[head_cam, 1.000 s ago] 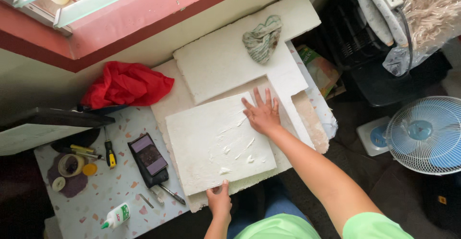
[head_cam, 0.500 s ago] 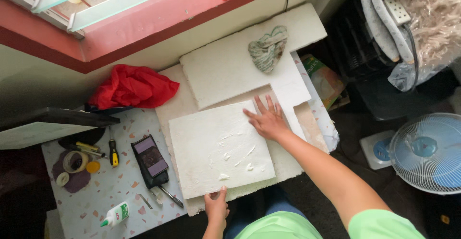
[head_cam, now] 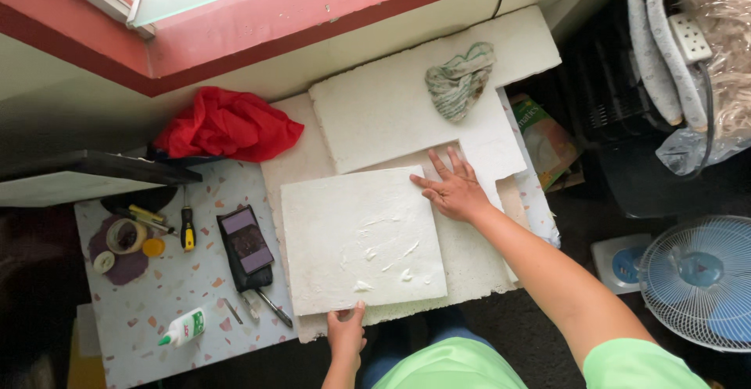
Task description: The person smooths a white substance on a rectangular board with their hands, then flips the board over to reveal a sketched design. They continue to press and smooth the surface of the board.
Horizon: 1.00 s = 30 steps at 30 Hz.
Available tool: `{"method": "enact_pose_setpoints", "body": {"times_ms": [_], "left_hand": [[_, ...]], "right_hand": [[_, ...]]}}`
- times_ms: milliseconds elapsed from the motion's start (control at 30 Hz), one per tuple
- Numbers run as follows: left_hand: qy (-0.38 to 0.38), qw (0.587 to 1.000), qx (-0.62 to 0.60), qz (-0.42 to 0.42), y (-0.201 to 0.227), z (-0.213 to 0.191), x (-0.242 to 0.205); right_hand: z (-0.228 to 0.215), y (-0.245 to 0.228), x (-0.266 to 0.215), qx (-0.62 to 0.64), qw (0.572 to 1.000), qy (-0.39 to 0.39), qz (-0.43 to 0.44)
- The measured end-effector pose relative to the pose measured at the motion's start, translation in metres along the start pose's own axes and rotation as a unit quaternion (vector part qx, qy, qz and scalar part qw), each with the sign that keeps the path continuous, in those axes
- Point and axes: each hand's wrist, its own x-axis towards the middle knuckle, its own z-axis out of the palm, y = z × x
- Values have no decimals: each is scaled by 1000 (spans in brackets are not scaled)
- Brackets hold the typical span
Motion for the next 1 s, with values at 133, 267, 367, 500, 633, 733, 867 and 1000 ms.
{"method": "enact_pose_setpoints", "body": {"times_ms": [133, 267, 367, 500, 633, 733, 867, 1000], "left_hand": [[0, 1000, 3, 1, -3, 0, 3], [3, 1000, -20, 15, -14, 4, 14], [4, 999, -30, 16, -9, 5, 12], [1, 999, -31, 10, -5, 3, 4], [0, 1000, -25, 5, -6, 3, 6], [3, 1000, -22, 4, -6, 1, 5], [-2, 1000, -19, 9, -1, 2, 4], [1, 999, -26, 25, -8, 3, 9]], "right_hand": [[0, -3, 10, -16, 1000, 1, 6], [3, -17, 7, -13, 999, -15, 39], [5, -40, -7, 12, 998, -12, 63], [14, -67, -47, 37, 995, -65, 61], [8, -72, -39, 31, 996, -64, 47], [-6, -69, -13, 12, 995, -69, 77], [5, -65, -3, 62, 992, 6, 114], [4, -77, -25, -25, 995, -91, 41]]}}
